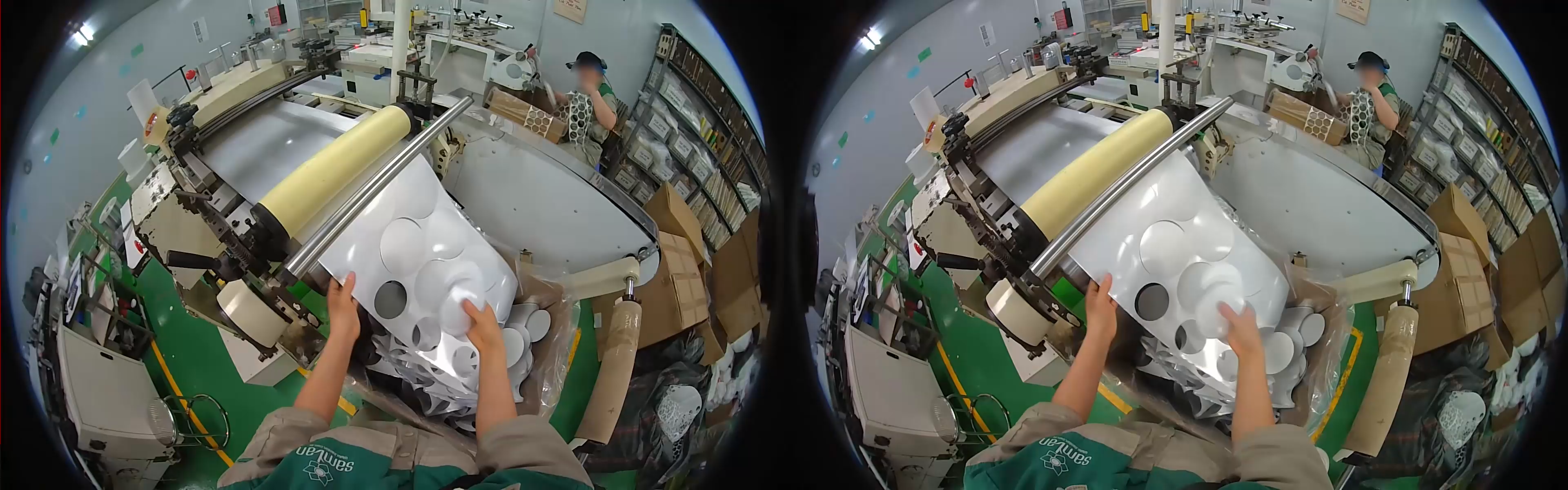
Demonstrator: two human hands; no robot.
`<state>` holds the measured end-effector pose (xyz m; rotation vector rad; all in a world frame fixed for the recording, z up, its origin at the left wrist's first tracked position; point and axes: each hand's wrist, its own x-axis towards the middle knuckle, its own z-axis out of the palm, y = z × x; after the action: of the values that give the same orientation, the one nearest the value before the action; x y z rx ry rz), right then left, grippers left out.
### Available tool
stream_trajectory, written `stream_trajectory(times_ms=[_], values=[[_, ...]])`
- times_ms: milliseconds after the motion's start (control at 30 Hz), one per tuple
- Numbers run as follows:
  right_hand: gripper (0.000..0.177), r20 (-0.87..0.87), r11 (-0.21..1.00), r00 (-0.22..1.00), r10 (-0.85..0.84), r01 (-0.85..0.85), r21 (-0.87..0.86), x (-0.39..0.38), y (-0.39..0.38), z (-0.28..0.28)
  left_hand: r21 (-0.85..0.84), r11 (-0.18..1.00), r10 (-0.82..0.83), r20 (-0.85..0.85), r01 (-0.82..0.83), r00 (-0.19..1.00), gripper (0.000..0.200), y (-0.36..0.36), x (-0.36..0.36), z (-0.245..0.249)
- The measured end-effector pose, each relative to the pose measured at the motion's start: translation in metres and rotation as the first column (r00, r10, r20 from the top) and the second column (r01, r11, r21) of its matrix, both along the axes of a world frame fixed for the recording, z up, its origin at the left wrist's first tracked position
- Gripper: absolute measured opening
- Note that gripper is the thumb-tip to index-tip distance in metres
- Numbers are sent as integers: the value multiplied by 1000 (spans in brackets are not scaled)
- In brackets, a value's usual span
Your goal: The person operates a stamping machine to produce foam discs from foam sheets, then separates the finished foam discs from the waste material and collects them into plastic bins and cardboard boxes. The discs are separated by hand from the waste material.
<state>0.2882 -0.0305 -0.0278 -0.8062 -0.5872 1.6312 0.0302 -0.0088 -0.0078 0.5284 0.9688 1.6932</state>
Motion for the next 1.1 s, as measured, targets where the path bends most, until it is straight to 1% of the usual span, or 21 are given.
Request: stream_trajectory(times_ms=[67,100,133,200,233,300,367,433,467,500,567,633,667,733,800,833,900,933,967,1033,1100], values=[[44,325,984,944,55,-107,145,-28,27,17,35,999,-14,-8,14,1000,21,3,-4,1],[45,257,968,961,107,-159,194,-50,35,45,45,999,-24,-24,26,999,20,2,-4,-1],[47,319,955,934,164,-231,184,-66,48,55,56,998,-34,-39,36,999,20,1,-4,-6],[51,307,906,896,321,-385,176,-90,72,61,89,995,-54,-6,54,999,16,-2,-1,-2],[54,289,883,870,399,-449,134,-97,78,59,78,994,-81,-24,82,996,16,-3,-3,-2],[59,400,870,822,406,-481,105,-101,89,19,59,989,-133,-57,136,990,16,-5,-7,-3],[57,268,905,883,385,-419,79,-86,75,-15,-54,974,-224,-154,218,962,20,-13,-8,6],[47,-103,954,948,301,-301,12,-60,44,-34,-177,944,-314,-233,277,921,24,-21,-8,13],[44,-284,970,935,210,-236,-59,-45,31,-51,-79,963,-269,-205,258,941,28,-16,-12,4],[44,-288,984,949,127,-157,-85,-33,21,-61,-55,991,-132,-138,126,982,32,-11,-14,7],[45,-286,991,957,-40,1,-134,-16,11,-67,15,997,-68,-47,69,997,27,3,-20,16],[47,-110,1000,994,5,-8,-24,-24,17,-32,15,1000,7,-42,-7,999,24,17,-18,3],[48,-9,996,996,86,-85,29,-34,27,-9,13,999,46,-44,-46,998,22,21,-17,-3],[50,345,977,925,158,-198,83,-59,61,7,51,994,99,-26,-98,995,20,24,-10,-9],[56,384,946,898,217,-290,145,-97,75,58,76,994,82,-13,-81,997,21,22,-8,-12],[54,366,909,880,303,-382,168,-110,90,58,34,998,44,-9,-43,999,21,18,-10,-9],[54,261,864,860,439,-484,139,-128,106,54,106,994,12,15,-13,1000,20,15,-11,1],[50,323,856,826,462,-510,81,-127,112,45,21,998,-60,-34,61,998,19,16,-22,-12],[48,236,884,875,422,-455,108,-124,110,35,-58,993,-108,-63,105,992,20,17,-28,-24],[45,57,933,942,330,-335,134,-111,91,12,-114,986,-142,-197,121,970,24,7,-27,-5],[41,-239,962,932,271,-266,56,-79,72,-25,-35,995,-91,-12,90,996,34,3,-20,16]])
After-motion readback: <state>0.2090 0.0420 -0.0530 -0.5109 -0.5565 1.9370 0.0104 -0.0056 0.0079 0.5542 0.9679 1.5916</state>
